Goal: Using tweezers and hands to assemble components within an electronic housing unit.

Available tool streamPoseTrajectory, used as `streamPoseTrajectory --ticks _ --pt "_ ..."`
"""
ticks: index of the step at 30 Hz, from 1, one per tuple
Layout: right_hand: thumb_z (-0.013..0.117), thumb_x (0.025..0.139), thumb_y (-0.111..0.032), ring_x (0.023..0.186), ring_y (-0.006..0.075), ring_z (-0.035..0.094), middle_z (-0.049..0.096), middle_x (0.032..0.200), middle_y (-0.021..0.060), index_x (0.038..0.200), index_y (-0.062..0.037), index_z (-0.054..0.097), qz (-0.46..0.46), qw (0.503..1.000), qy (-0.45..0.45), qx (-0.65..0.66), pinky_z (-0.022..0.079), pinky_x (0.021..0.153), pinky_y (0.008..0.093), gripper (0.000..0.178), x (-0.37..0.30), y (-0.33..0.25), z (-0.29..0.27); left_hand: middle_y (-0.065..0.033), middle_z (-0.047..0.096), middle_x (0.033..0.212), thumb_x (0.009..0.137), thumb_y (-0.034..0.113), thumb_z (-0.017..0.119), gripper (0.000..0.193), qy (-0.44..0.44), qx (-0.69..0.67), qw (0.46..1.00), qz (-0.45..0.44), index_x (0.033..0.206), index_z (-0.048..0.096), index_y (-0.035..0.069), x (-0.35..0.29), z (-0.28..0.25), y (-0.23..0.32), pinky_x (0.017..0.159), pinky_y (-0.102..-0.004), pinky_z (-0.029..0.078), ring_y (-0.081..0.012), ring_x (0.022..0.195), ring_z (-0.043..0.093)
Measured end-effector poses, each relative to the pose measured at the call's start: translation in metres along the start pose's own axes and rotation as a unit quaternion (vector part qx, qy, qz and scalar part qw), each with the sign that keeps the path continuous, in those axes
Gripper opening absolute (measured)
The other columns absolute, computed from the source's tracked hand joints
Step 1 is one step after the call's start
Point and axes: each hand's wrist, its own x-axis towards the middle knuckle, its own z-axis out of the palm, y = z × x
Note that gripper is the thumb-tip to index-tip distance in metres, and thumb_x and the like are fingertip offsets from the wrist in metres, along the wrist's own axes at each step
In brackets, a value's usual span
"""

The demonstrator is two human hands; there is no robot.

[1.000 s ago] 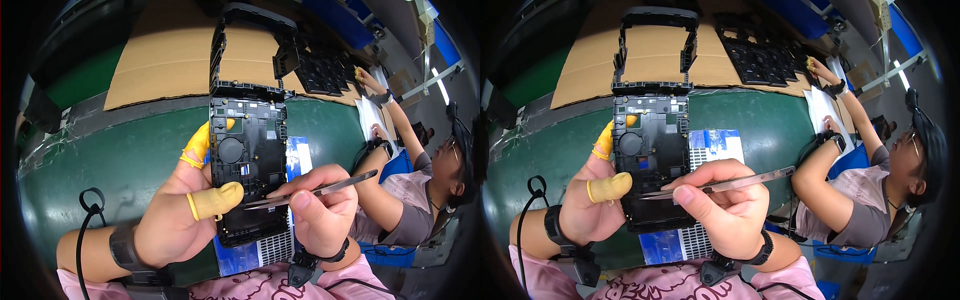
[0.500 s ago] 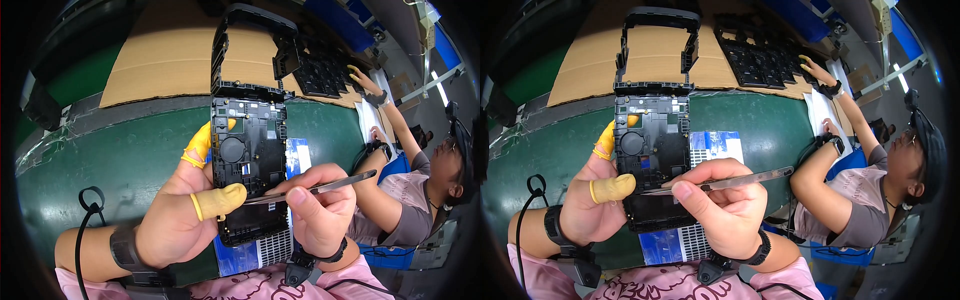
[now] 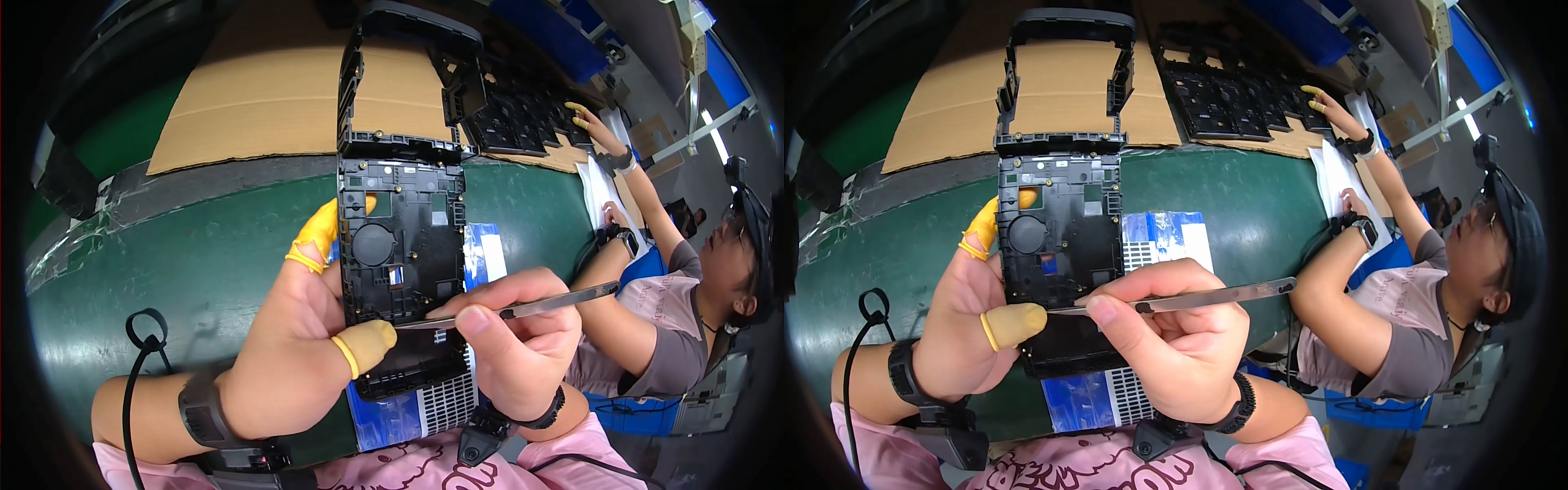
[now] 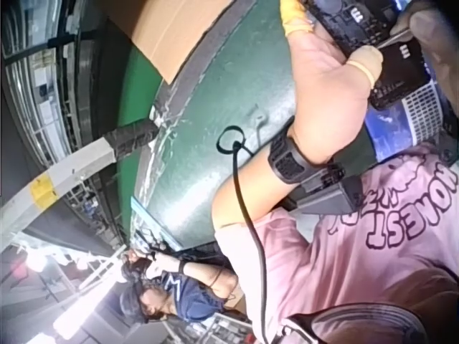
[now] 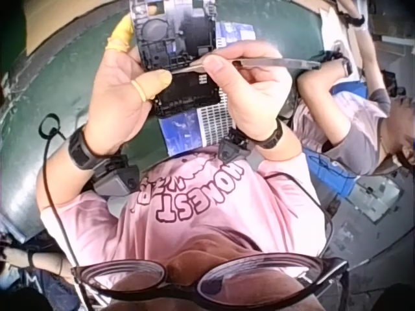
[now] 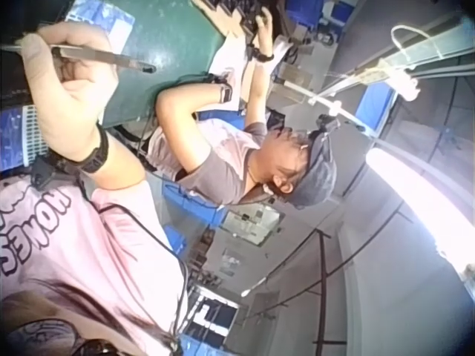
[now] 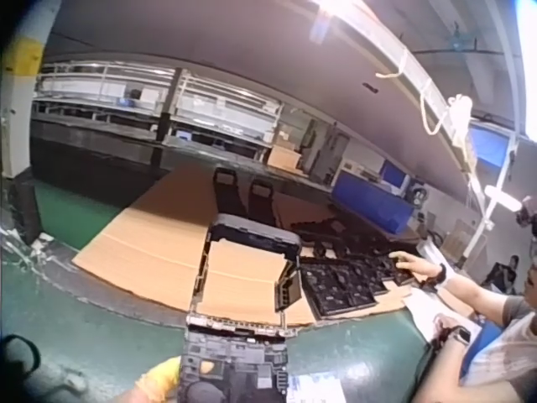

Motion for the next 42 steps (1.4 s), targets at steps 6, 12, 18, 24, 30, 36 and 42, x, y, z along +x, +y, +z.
streamPoseTrajectory --ticks 6,12,18,24,30,36,42 --pt "0.057 0.077 0.003 0.057 0.0114 0.053 0.061 0.078 0.0189 0.085 0.0008 0.049 -0.054 0.992 0.096 0.059 0.042 0.051 0.0199 0.012 0.001 -0.010 -0.020 -0.0115 0.044 0.121 0.059 -0.011 0.052 0.081 0.030 0.055 0.996 0.064 0.133 0.022 0.007 0.005 -0.011 -0.003 0.090 -0.0360 0.042 -0.0240 0.107 0.050" --pt "0.060 0.077 0.002 0.055 0.0053 0.051 0.060 0.074 0.0070 0.091 0.0024 0.052 0.125 0.983 0.124 -0.047 0.038 0.047 0.0155 0.017 -0.002 0.013 -0.052 -0.0093 0.042 0.125 0.073 0.009 0.059 0.069 0.030 0.066 0.993 0.097 0.133 0.024 0.009 0.015 -0.010 0.009 0.092 -0.0383 0.040 -0.0237 0.109 0.048" --pt "0.060 0.077 0.001 0.055 0.0049 0.052 0.061 0.072 0.0075 0.090 0.0025 0.053 0.145 0.980 0.123 -0.061 0.037 0.046 0.0151 0.015 -0.002 0.027 -0.065 -0.0084 0.047 0.121 0.079 0.016 0.053 0.060 0.042 0.056 0.994 0.080 0.133 0.026 0.010 0.016 -0.010 0.010 0.092 -0.0389 0.040 -0.0236 0.108 0.048" --pt "0.060 0.077 0.001 0.052 0.0040 0.050 0.061 0.069 0.0073 0.089 0.0021 0.053 0.156 0.978 0.120 -0.071 0.037 0.045 0.0146 0.014 0.000 0.028 -0.065 -0.0086 0.044 0.122 0.082 0.018 0.050 0.057 0.018 -0.001 0.999 0.049 0.134 0.026 0.014 0.019 -0.012 0.009 0.091 -0.0404 0.041 -0.0235 0.108 0.048" --pt "0.059 0.077 0.003 0.051 0.0036 0.048 0.060 0.068 0.0066 0.089 0.0016 0.054 0.151 0.980 0.110 -0.075 0.035 0.045 0.0145 0.013 -0.001 0.026 -0.066 -0.0088 0.046 0.119 0.080 0.018 0.053 0.062 0.000 -0.025 0.999 0.021 0.135 0.024 0.015 0.019 -0.015 0.008 0.091 -0.0408 0.040 -0.0248 0.107 0.048" --pt "0.057 0.076 0.005 0.049 0.0064 0.045 0.058 0.069 0.0078 0.092 0.0016 0.051 0.071 0.988 0.130 0.044 0.033 0.045 0.0165 0.017 0.008 0.002 -0.060 -0.0112 0.045 0.122 0.079 0.017 0.055 0.062 0.003 -0.062 0.998 0.009 0.134 0.025 0.014 0.019 -0.018 0.004 0.092 -0.0417 0.040 -0.0268 0.109 0.047" --pt "0.062 0.076 0.002 0.057 0.0064 0.051 0.059 0.071 0.0072 0.095 0.0026 0.050 0.017 0.994 0.109 0.027 0.039 0.050 0.0173 0.022 0.024 -0.026 -0.017 -0.0118 0.042 0.125 0.076 0.012 0.055 0.064 -0.013 -0.064 0.998 -0.013 0.133 0.025 0.013 0.013 -0.010 0.006 0.094 -0.0420 0.038 -0.0283 0.113 0.045"
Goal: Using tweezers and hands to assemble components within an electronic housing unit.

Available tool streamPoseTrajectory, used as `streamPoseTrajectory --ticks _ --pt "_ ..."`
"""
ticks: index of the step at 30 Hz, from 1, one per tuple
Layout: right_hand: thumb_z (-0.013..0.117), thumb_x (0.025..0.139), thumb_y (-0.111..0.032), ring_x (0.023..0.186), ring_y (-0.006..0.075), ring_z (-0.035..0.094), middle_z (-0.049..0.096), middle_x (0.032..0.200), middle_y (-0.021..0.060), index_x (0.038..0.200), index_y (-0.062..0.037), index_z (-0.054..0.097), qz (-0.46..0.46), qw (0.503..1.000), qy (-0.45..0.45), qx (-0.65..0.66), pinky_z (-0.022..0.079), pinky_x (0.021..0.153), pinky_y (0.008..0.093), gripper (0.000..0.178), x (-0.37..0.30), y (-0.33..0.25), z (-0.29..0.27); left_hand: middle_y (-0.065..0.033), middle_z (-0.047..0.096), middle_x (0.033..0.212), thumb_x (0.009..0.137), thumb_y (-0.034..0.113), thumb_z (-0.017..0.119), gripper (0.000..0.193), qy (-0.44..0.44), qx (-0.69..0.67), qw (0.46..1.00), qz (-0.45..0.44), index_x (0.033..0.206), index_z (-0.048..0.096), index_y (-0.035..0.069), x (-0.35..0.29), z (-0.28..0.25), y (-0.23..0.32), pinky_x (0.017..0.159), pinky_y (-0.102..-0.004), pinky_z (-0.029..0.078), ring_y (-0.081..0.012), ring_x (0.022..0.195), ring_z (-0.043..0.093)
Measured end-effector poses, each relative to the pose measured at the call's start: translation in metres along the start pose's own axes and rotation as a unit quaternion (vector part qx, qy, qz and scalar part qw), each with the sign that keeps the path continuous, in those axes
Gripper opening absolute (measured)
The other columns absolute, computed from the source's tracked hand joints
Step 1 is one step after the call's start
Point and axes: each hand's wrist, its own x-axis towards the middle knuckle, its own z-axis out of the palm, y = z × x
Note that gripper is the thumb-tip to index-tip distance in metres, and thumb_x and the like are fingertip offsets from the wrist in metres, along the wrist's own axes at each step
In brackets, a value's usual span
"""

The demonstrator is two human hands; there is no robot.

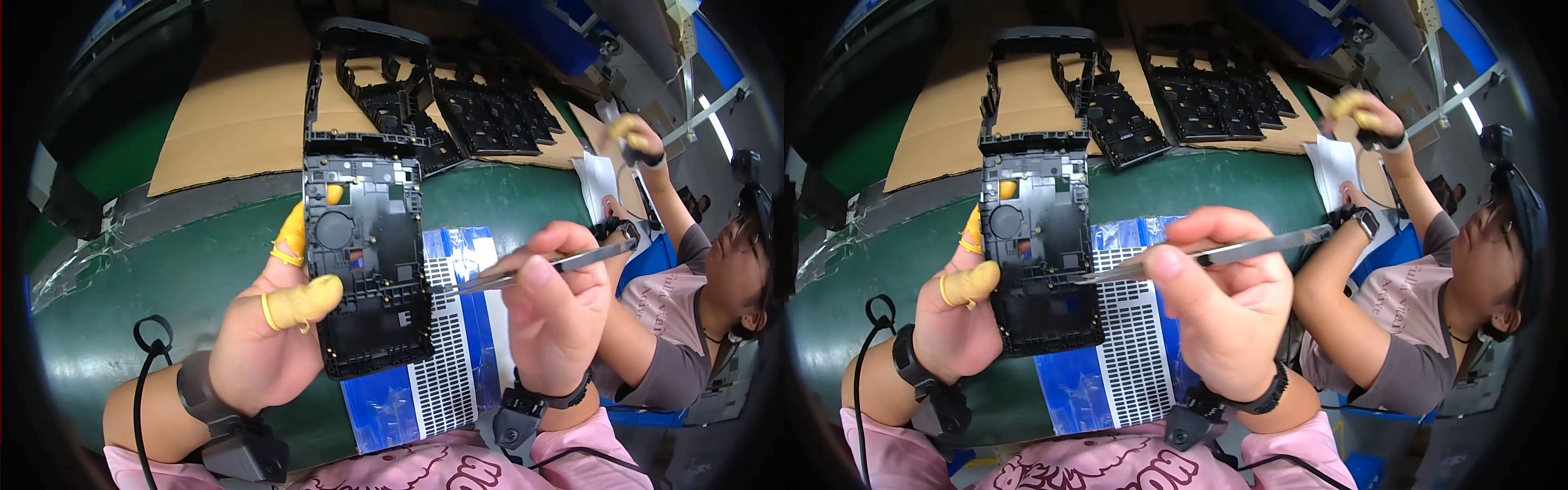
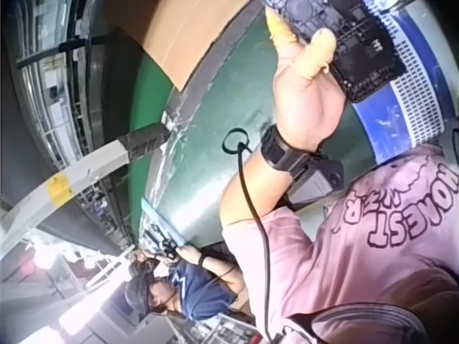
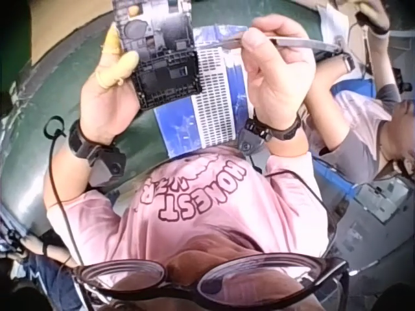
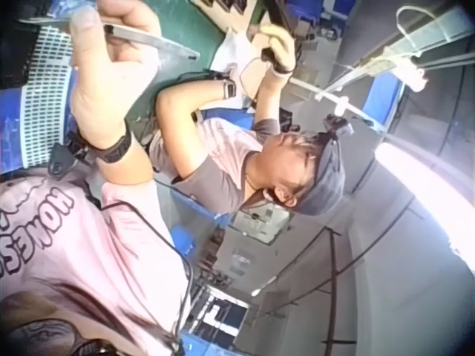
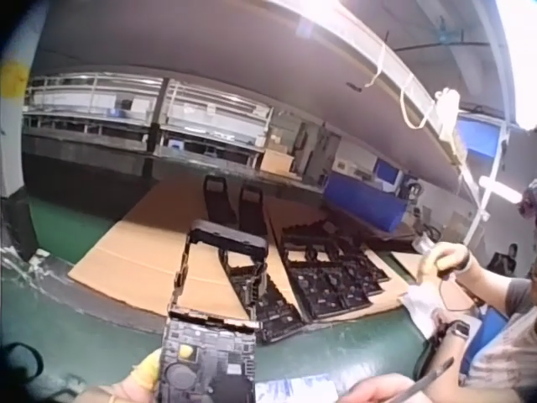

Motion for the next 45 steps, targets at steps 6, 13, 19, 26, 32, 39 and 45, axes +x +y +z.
streamPoseTrajectory --ticks 6,13,19,26,32,39,45 --pt "0.058 0.077 0.008 0.077 0.0100 0.057 0.058 0.086 0.0079 0.098 0.0035 0.050 0.015 0.994 -0.104 0.019 0.046 0.070 0.0210 0.023 0.004 0.021 0.022 -0.0103 0.042 0.125 0.072 -0.007 0.052 0.071 -0.018 -0.081 0.995 -0.052 0.133 0.025 0.015 -0.007 0.001 0.005 0.096 -0.0377 0.034 -0.0237 0.114 0.043" --pt "0.058 0.077 0.007 0.079 0.0107 0.057 0.057 0.086 0.0077 0.098 0.0036 0.050 0.026 0.993 -0.109 0.023 0.047 0.071 0.0219 0.023 0.000 0.032 0.020 -0.0122 0.041 0.125 0.060 -0.008 0.051 0.076 -0.002 -0.059 0.997 -0.056 0.130 0.031 0.015 -0.010 0.002 0.000 0.097 -0.0409 0.034 -0.0283 0.115 0.042" --pt "0.059 0.078 0.006 0.079 0.0107 0.057 0.057 0.086 0.0079 0.098 0.0037 0.049 0.024 0.993 -0.116 0.016 0.047 0.071 0.0218 0.023 0.000 0.034 0.020 -0.0123 0.040 0.126 0.061 -0.008 0.051 0.075 -0.012 -0.057 0.997 -0.053 0.129 0.031 0.015 -0.011 0.001 -0.001 0.098 -0.0403 0.033 -0.0282 0.115 0.042" --pt "0.058 0.078 0.007 0.078 0.0104 0.057 0.057 0.086 0.0082 0.097 0.0040 0.050 0.009 0.993 -0.119 0.013 0.047 0.071 0.0216 0.022 -0.001 0.033 0.018 -0.0123 0.040 0.126 0.063 -0.008 0.051 0.074 -0.022 -0.058 0.997 -0.044 0.130 0.030 0.016 -0.012 0.002 -0.004 0.098 -0.0401 0.032 -0.0278 0.116 0.042" --pt "0.058 0.078 0.007 0.077 0.0102 0.057 0.057 0.086 0.0082 0.097 0.0042 0.050 0.003 0.993 -0.117 -0.001 0.047 0.070 0.0213 0.021 -0.002 0.037 0.018 -0.0126 0.041 0.125 0.064 -0.006 0.052 0.071 -0.018 -0.056 0.998 -0.036 0.129 0.031 0.014 -0.013 0.001 -0.004 0.098 -0.0402 0.033 -0.0275 0.115 0.042" --pt "0.059 0.077 0.007 0.075 0.0092 0.056 0.057 0.085 0.0077 0.095 0.0034 0.052 0.024 0.993 -0.109 -0.033 0.046 0.066 0.0199 0.019 -0.004 0.035 0.023 -0.0116 0.053 0.110 0.078 -0.006 0.048 0.047 0.031 0.036 0.999 -0.017 0.121 0.034 0.004 -0.011 -0.006 -0.004 0.085 -0.0295 0.043 -0.0166 0.097 0.054" --pt "0.061 0.075 0.001 0.052 0.0041 0.047 0.058 0.074 0.0041 0.093 0.0010 0.052 -0.017 0.999 -0.035 0.001 0.035 0.045 0.0149 0.020 0.010 0.013 0.003 -0.0095 0.057 0.097 0.074 -0.010 0.045 0.040 0.069 0.095 0.993 0.022 0.113 0.041 -0.001 0.000 -0.009 0.007 0.076 -0.0247 0.044 -0.0139 0.086 0.055"
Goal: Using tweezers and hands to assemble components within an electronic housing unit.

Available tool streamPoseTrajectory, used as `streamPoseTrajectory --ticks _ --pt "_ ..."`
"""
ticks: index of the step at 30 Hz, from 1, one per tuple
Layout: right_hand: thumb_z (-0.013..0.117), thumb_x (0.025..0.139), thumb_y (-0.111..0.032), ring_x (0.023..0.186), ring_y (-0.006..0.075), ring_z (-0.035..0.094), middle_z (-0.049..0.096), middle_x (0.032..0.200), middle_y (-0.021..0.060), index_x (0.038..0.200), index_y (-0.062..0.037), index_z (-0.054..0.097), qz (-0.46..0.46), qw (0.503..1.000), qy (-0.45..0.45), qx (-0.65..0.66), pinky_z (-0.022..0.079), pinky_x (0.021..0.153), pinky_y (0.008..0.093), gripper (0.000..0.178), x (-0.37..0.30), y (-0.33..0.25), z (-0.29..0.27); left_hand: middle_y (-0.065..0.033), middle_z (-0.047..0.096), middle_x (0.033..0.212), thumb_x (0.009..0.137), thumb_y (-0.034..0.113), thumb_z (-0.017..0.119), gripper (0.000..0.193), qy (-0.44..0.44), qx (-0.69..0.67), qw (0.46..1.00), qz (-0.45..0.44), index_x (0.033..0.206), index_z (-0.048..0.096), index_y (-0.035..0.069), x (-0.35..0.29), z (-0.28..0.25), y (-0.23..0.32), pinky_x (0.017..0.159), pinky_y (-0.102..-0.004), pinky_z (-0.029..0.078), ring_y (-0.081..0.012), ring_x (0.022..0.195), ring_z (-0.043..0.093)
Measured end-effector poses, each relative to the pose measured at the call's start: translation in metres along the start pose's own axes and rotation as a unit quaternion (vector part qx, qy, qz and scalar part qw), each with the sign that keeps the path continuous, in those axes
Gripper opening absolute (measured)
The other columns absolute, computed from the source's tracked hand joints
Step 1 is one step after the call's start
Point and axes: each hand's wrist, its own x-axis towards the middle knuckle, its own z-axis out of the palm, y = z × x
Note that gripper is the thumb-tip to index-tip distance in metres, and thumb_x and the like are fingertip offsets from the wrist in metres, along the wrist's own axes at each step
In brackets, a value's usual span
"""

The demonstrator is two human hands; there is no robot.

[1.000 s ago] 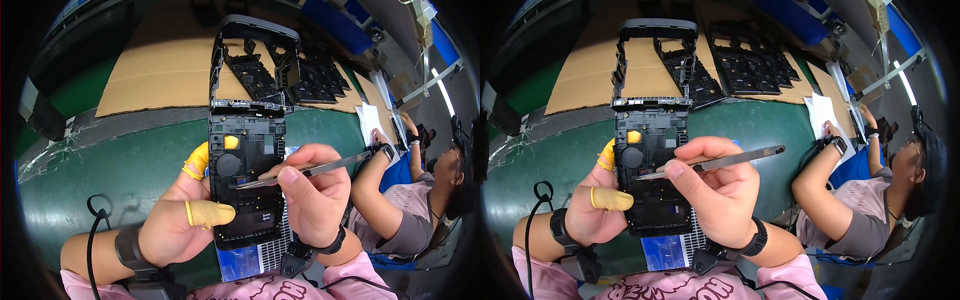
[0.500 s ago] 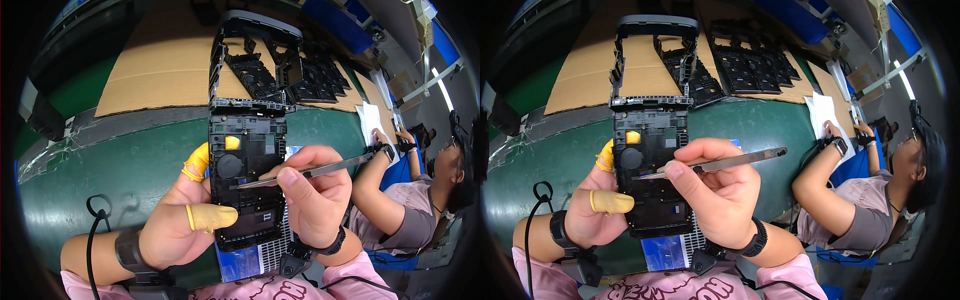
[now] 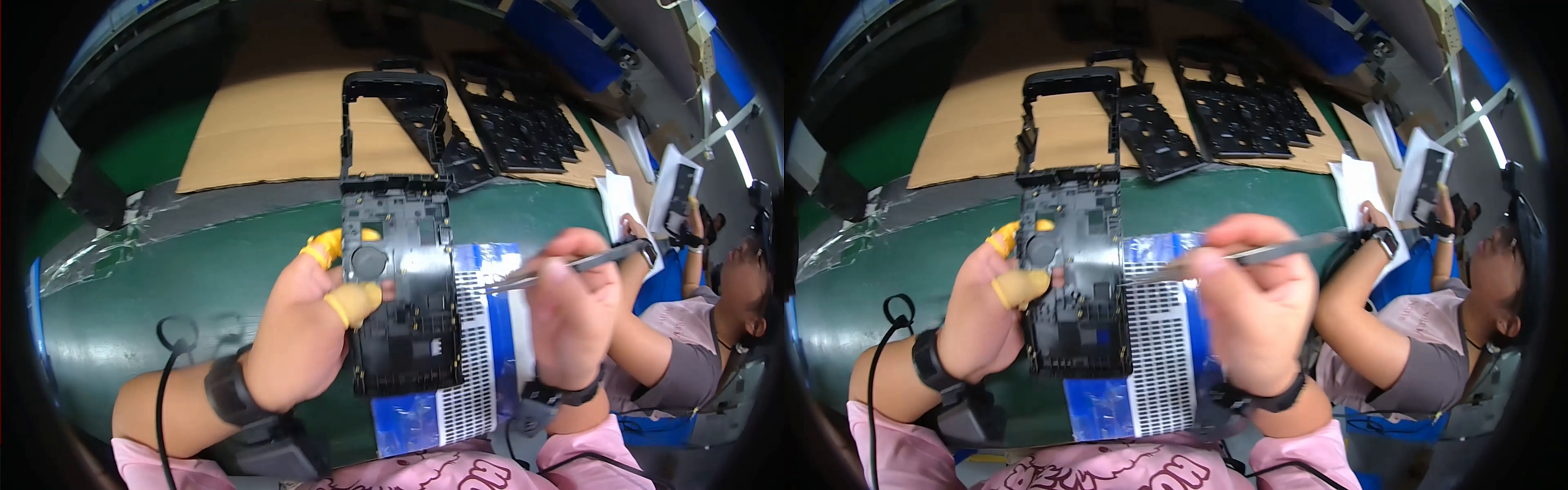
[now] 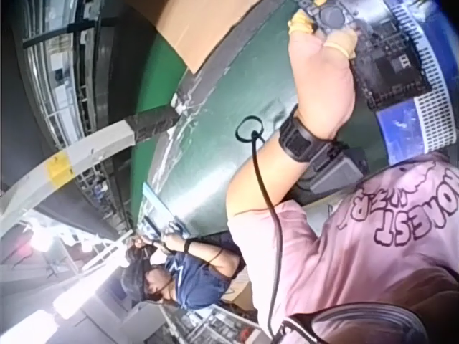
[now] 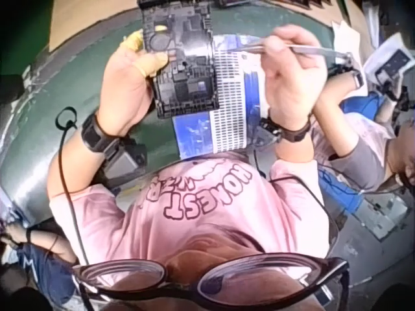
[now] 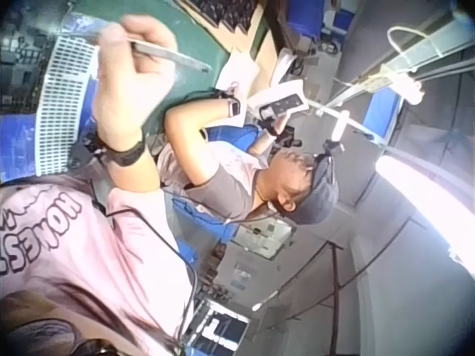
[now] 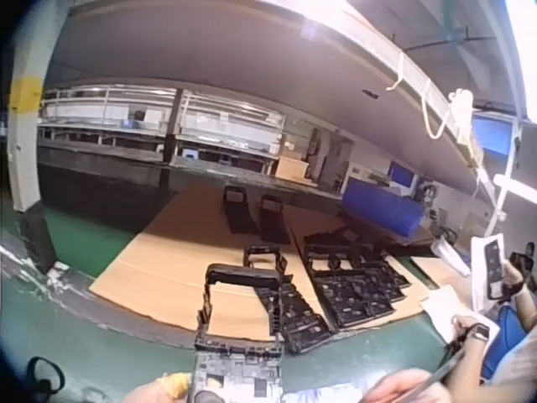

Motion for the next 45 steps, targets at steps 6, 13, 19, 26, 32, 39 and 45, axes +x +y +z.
streamPoseTrajectory --ticks 6,13,19,26,32,39,45 --pt "0.057 0.077 -0.001 0.045 0.0039 0.038 0.058 0.069 0.0100 0.094 -0.0001 0.046 -0.034 0.997 0.060 -0.048 0.030 0.044 0.0148 0.021 -0.013 -0.008 -0.064 -0.0060 0.058 0.073 0.075 0.003 0.046 0.017 0.126 0.176 0.950 0.223 0.089 0.054 0.003 0.101 -0.069 0.089 0.064 -0.0297 0.050 -0.0165 0.066 0.058" --pt "0.058 0.076 -0.001 0.045 0.0050 0.038 0.056 0.067 0.0089 0.091 -0.0004 0.048 -0.010 0.997 0.078 -0.009 0.030 0.043 0.0163 0.019 -0.019 0.004 -0.079 -0.0289 0.052 0.105 0.073 0.025 0.060 0.053 0.521 0.735 0.373 0.223 0.112 0.044 -0.006 0.145 -0.211 0.235 0.082 -0.0394 0.044 -0.0382 0.097 0.052" --pt "0.059 0.075 -0.001 0.046 0.0051 0.038 0.056 0.067 0.0095 0.091 0.0000 0.048 -0.018 0.994 0.104 -0.020 0.030 0.043 0.0163 0.019 -0.021 -0.003 -0.086 -0.0304 0.054 0.103 0.079 0.032 0.057 0.055 0.269 0.804 0.524 0.074 0.111 0.046 -0.011 0.110 -0.139 0.145 0.080 -0.0360 0.044 -0.0367 0.098 0.054" --pt "0.059 0.077 -0.002 0.046 0.0054 0.039 0.057 0.067 0.0100 0.091 0.0003 0.048 -0.013 0.995 0.101 -0.003 0.031 0.043 0.0170 0.018 -0.026 -0.004 -0.083 -0.0207 0.052 0.107 0.077 0.034 0.062 0.059 0.226 0.731 0.621 0.171 0.114 0.042 -0.008 0.084 -0.144 0.100 0.087 -0.0337 0.038 -0.0306 0.099 0.051" --pt "0.059 0.077 -0.002 0.046 0.0057 0.039 0.056 0.067 0.0083 0.091 -0.0002 0.050 -0.020 0.995 0.094 -0.002 0.033 0.045 0.0178 0.017 -0.024 -0.003 -0.095 -0.0199 0.049 0.104 0.076 0.035 0.062 0.049 0.268 0.822 0.429 0.261 0.105 0.051 -0.003 0.104 -0.086 0.099 0.084 -0.0381 0.038 -0.0331 0.100 0.046" --pt "0.060 0.075 0.002 0.053 0.0056 0.048 0.058 0.070 0.0051 0.088 0.0006 0.053 0.062 0.995 0.070 -0.017 0.038 0.047 0.0169 0.015 -0.031 0.008 -0.056 -0.0230 0.061 0.082 0.072 0.030 0.059 0.034 0.125 0.788 0.583 0.152 0.078 0.062 -0.004 0.206 0.031 0.001 0.064 -0.0402 0.044 -0.0322 0.074 0.059" --pt "0.063 0.076 -0.001 0.054 0.0035 0.049 0.059 0.070 0.0033 0.091 0.0013 0.054 0.122 0.989 0.029 -0.074 0.038 0.048 0.0150 0.017 -0.028 0.024 -0.062 -0.0153 0.061 0.077 0.070 0.013 0.064 0.026 0.123 0.632 0.728 0.234 0.084 0.056 -0.007 0.206 -0.004 0.019 0.059 -0.0338 0.046 -0.0229 0.069 0.060"
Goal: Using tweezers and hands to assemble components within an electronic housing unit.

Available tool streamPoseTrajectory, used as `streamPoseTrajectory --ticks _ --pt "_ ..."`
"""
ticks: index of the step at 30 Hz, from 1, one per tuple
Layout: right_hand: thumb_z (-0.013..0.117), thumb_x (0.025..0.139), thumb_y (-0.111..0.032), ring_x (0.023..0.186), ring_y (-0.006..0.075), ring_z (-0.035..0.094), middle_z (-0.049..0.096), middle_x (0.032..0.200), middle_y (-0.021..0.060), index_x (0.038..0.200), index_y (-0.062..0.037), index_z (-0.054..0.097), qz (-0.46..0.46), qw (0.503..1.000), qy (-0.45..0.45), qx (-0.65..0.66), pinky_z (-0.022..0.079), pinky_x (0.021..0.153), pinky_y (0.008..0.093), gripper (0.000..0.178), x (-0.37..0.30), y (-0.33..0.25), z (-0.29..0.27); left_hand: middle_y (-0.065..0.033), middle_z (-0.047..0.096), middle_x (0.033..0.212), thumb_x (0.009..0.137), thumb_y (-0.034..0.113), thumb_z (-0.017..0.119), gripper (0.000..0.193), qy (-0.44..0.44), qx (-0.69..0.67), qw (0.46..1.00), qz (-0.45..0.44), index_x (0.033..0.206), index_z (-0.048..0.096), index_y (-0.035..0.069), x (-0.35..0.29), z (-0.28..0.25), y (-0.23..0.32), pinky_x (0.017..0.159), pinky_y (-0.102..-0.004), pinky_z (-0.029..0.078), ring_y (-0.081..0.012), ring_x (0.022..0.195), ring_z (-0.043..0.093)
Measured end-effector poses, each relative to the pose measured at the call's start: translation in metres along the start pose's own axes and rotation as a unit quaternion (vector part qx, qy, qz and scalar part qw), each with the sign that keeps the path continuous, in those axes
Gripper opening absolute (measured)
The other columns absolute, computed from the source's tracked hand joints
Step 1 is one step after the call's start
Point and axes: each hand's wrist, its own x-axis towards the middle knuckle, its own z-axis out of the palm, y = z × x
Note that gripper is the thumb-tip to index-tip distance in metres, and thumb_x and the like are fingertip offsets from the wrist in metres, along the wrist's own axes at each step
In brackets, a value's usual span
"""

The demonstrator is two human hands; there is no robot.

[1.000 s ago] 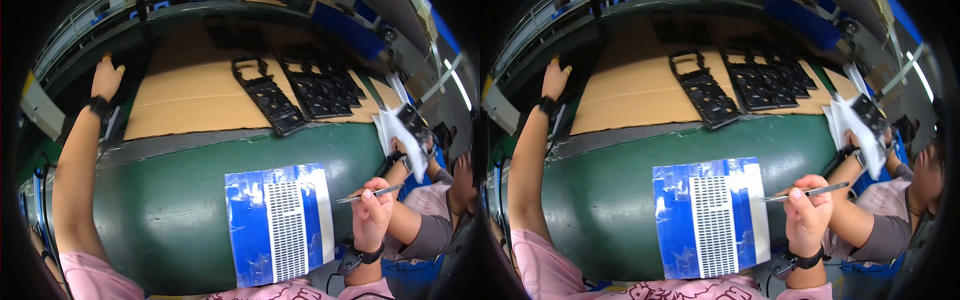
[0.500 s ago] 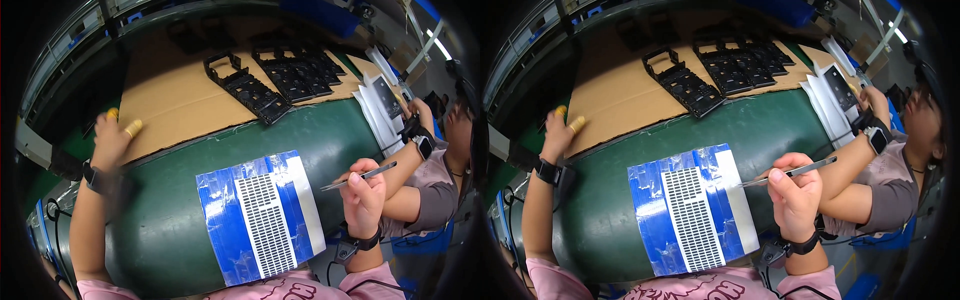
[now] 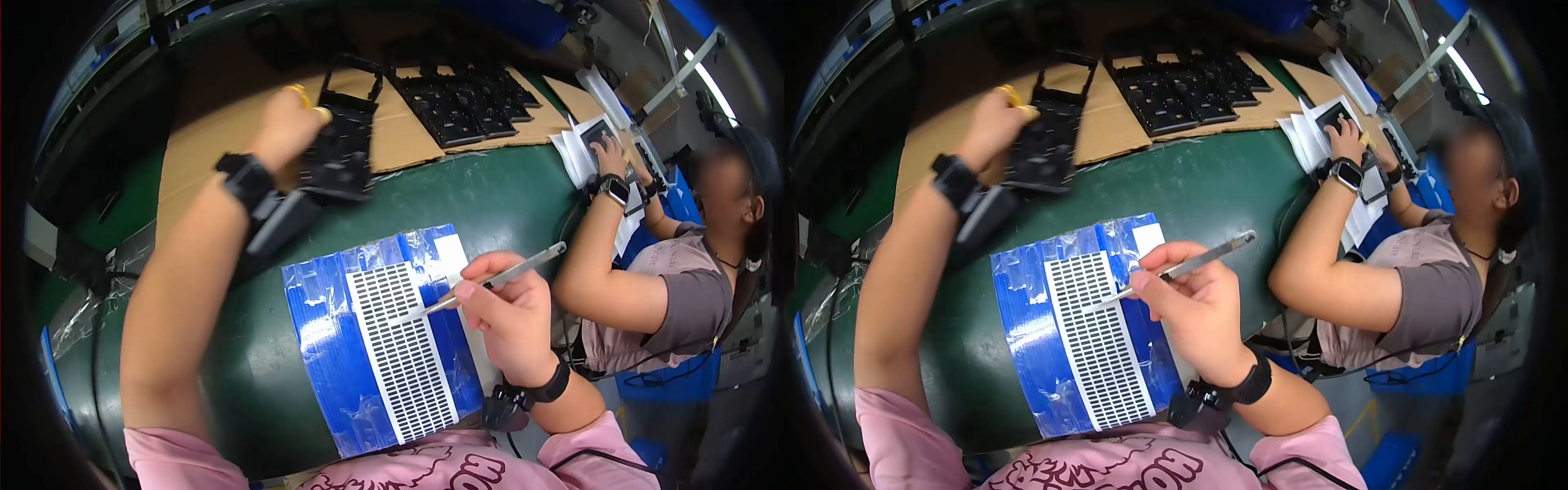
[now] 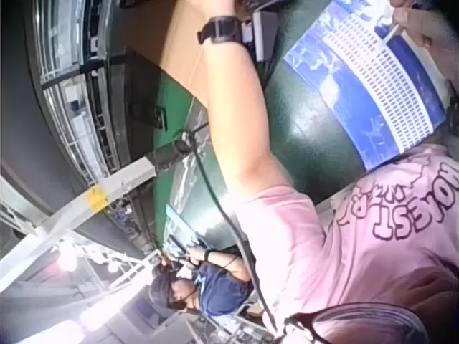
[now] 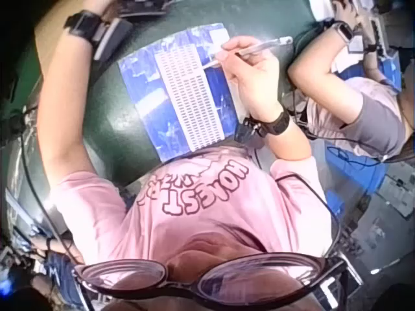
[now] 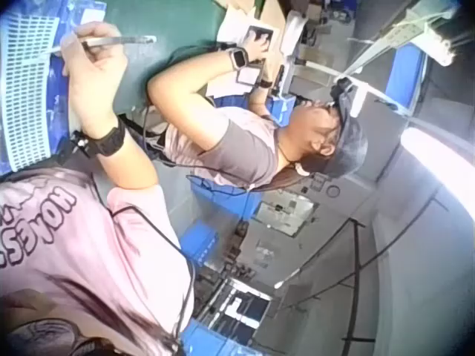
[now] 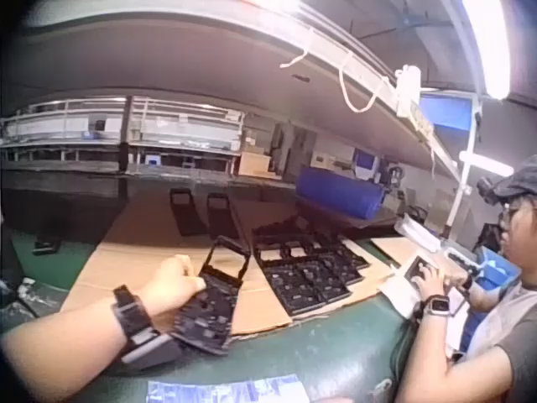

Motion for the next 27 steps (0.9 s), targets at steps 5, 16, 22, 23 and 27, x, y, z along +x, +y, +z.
streamPoseTrajectory --ticks 5,16,22,23,27 --pt "0.062 0.077 -0.001 0.053 0.0031 0.048 0.059 0.070 0.0030 0.089 0.0003 0.053 0.015 1.000 0.009 0.017 0.036 0.046 0.0152 0.015 0.008 0.010 0.002 -0.0069 0.062 0.077 0.082 0.013 0.057 0.016 -0.178 -0.417 0.875 -0.173 0.088 0.059 -0.002 -0.058 -0.077 0.030 0.057 -0.0242 0.051 -0.0118 0.064 0.061" --pt "0.061 0.077 0.000 0.054 0.0029 0.050 0.059 0.070 0.0027 0.089 0.0003 0.054 0.020 1.000 0.019 -0.006 0.036 0.045 0.0146 0.014 0.008 0.021 0.003 -0.0070 0.058 0.102 0.091 0.017 0.042 0.030 -0.005 -0.589 0.782 -0.202 0.118 0.044 0.004 -0.173 -0.089 0.045 0.072 -0.0295 0.052 -0.0163 0.081 0.060" --pt "0.059 0.077 0.001 0.054 0.0029 0.049 0.060 0.071 0.0047 0.088 0.0010 0.054 0.032 0.999 0.030 -0.015 0.035 0.045 0.0151 0.012 0.008 0.021 0.004 -0.0067 0.054 0.102 0.091 0.015 0.042 0.028 -0.038 -0.599 0.766 -0.230 0.117 0.039 0.006 -0.179 -0.075 0.039 0.072 -0.0255 0.048 -0.0125 0.083 0.055" --pt "0.059 0.077 0.001 0.054 0.0029 0.049 0.060 0.071 0.0047 0.088 0.0010 0.054 0.032 0.999 0.027 -0.017 0.035 0.045 0.0151 0.012 0.007 0.022 0.004 -0.0067 0.054 0.103 0.091 0.014 0.043 0.028 -0.038 -0.607 0.758 -0.236 0.117 0.039 0.006 -0.181 -0.074 0.040 0.073 -0.0256 0.047 -0.0125 0.083 0.054" --pt "0.058 0.076 0.004 0.051 0.0031 0.045 0.060 0.070 0.0062 0.087 0.0021 0.054 0.010 0.999 0.016 0.027 0.032 0.045 0.0153 0.012 0.004 0.017 0.003 -0.0069 0.052 0.105 0.090 0.015 0.045 0.031 -0.063 -0.642 0.721 -0.252 0.120 0.037 0.010 -0.188 -0.071 0.045 0.077 -0.0285 0.046 -0.0139 0.087 0.053"
